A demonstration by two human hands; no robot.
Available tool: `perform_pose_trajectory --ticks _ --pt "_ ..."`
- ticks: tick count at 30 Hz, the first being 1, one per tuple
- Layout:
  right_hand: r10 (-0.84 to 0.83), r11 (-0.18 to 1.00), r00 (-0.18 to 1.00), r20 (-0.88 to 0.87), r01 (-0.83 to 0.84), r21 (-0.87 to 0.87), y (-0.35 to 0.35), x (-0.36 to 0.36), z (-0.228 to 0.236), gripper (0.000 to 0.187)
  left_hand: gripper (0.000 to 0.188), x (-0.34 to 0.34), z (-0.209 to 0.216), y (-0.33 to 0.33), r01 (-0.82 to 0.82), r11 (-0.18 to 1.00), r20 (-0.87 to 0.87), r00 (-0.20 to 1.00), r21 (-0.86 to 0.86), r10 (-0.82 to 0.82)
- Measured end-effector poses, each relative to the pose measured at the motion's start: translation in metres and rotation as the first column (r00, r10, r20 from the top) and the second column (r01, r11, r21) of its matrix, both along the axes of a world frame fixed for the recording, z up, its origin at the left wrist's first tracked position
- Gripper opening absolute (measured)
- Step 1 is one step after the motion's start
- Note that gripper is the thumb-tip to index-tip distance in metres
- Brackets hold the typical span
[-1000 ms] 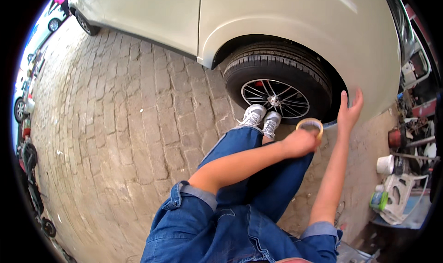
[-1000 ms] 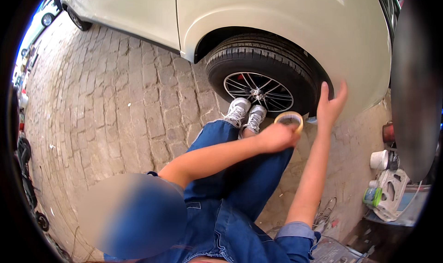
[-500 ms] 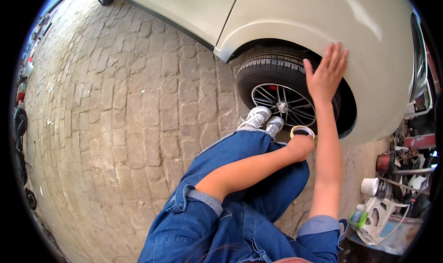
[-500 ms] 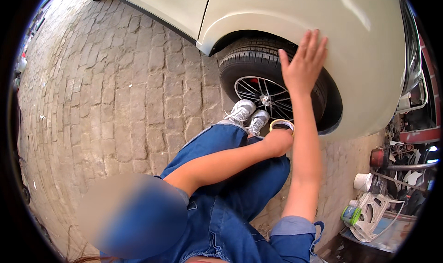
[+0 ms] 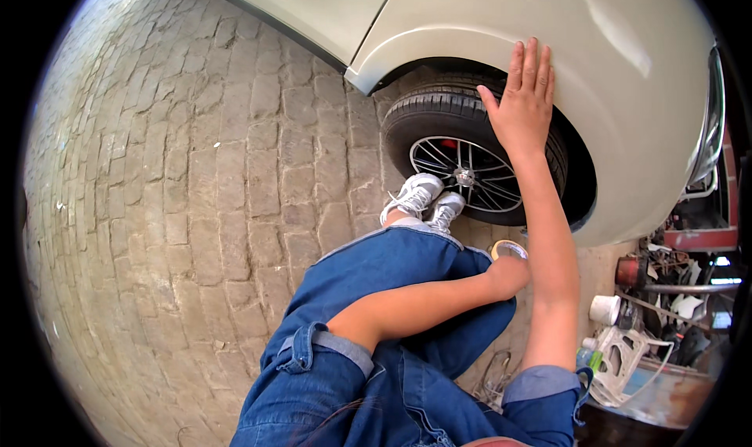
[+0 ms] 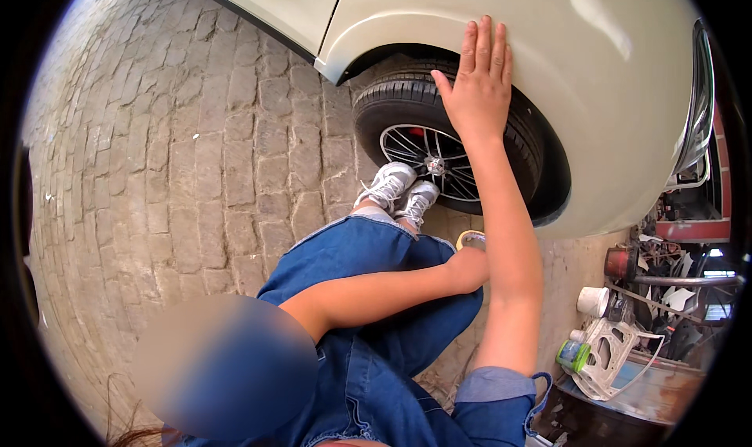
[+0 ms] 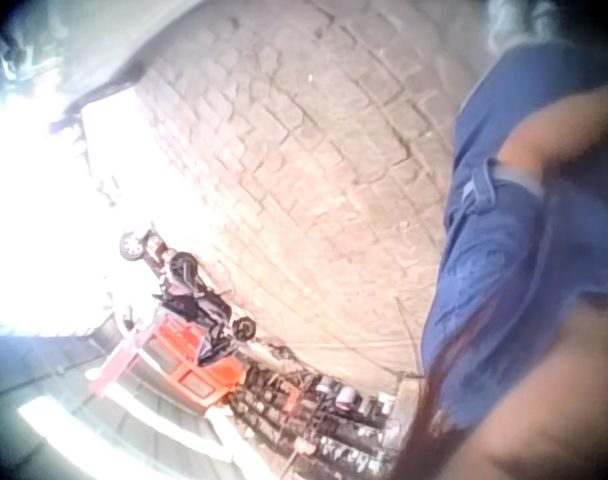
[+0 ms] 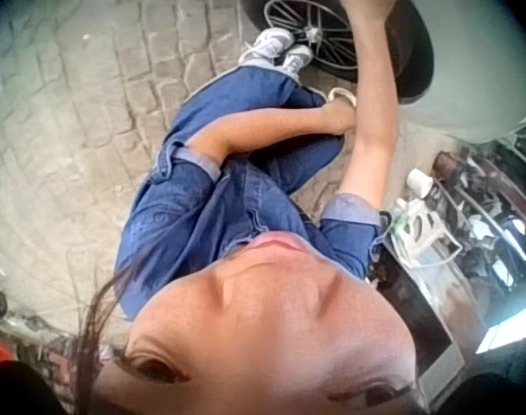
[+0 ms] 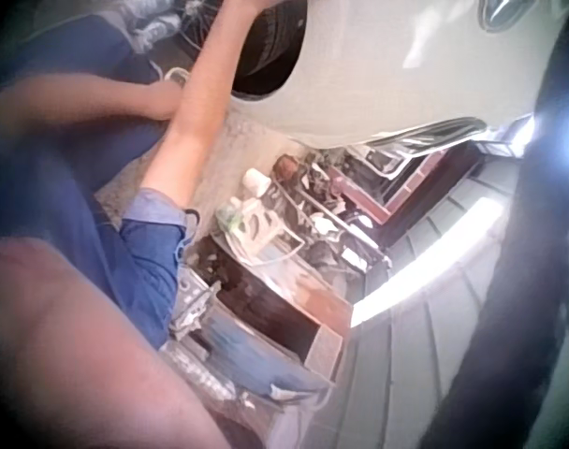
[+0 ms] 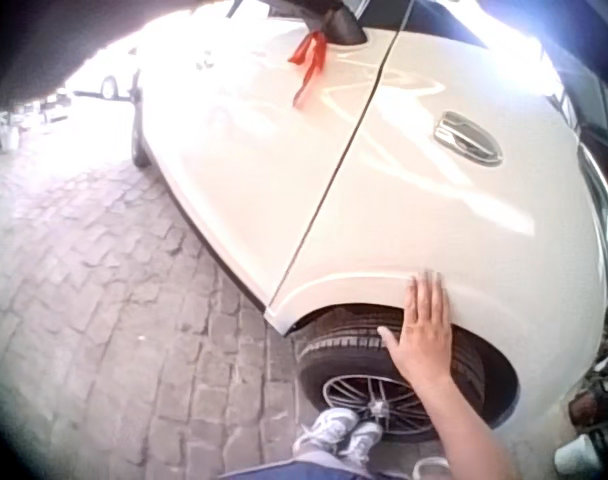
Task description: The person sits on the ground next to a white car and applies masking tape along the edge of the front fender above the wheel. They smooth the tape down, tear off pieces, and continue applying it along the curve of the wheel arch.
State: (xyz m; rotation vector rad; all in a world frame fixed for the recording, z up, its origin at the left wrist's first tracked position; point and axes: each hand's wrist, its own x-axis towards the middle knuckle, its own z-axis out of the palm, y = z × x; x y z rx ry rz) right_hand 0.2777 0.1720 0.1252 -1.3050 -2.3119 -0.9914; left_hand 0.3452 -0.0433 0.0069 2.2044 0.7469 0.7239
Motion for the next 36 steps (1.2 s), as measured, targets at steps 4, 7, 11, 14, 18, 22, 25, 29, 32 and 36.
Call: perform_pose_trajectory --ticks 4,7,11,14,18,22,25,29,32,36 --pt "-0.006 0.999 0.999 0.035 0.007 -0.038 0.002 -0.014 -0.003 0.098 0.01 0.0 0.002 -0.003 0.024 1.0 -0.032 0.999 -0.011 -0.024" --pt "-0.02 0.998 0.999 0.047 0.023 -0.067 0.004 -0.022 -0.004 0.1 0.013 0.009 -0.008 -0.004 0.037 0.999 0.008 0.999 -0.027 -0.037" --pt "0.029 0.993 0.998 0.055 -0.022 -0.114 0.004 -0.04 -0.004 0.098 0.012 0.037 -0.047 -0.003 -0.047 0.998 0.128 0.99 -0.042 0.052" --pt "0.1 0.982 0.988 0.12 -0.078 -0.169 0.002 -0.039 -0.006 0.094 0.013 0.04 -0.049 -0.001 -0.088 0.996 0.212 0.973 -0.025 0.091" --pt "0.133 0.944 0.973 0.189 -0.066 -0.322 -0.014 -0.005 -0.023 0.089 0.014 0.005 -0.006 0.007 0.037 0.997 0.063 0.997 -0.063 -0.033" --pt "0.325 0.917 0.945 0.048 -0.302 -0.262 -0.03 -0.008 -0.011 0.086 0.02 0.016 -0.028 0.01 -0.044 0.997 -0.027 0.999 0.063 0.046" --pt "0.27 0.963 0.962 0.036 -0.269 -0.025 -0.016 0.003 0.012 0.079 0.021 0.003 -0.008 0.01 0.066 0.996 -0.117 0.991 0.059 -0.058" --pt "0.22 0.971 0.975 -0.029 -0.216 0.099 0.018 0.011 0.023 0.077 0.018 0.008 -0.01 0.009 0.034 0.997 -0.116 0.993 0.063 -0.027" --pt "0.162 0.985 0.987 0.021 -0.163 0.048 0.018 0.01 0.007 0.074 0.018 0.009 -0.007 0.011 0.012 0.999 -0.119 0.993 0.035 -0.008" --pt "0.22 0.958 0.966 0.133 -0.189 -0.215 0.005 0.002 -0.014 0.07 0.015 0.002 0.002 0.018 0.023 0.999 -0.105 0.994 0.031 -0.02"
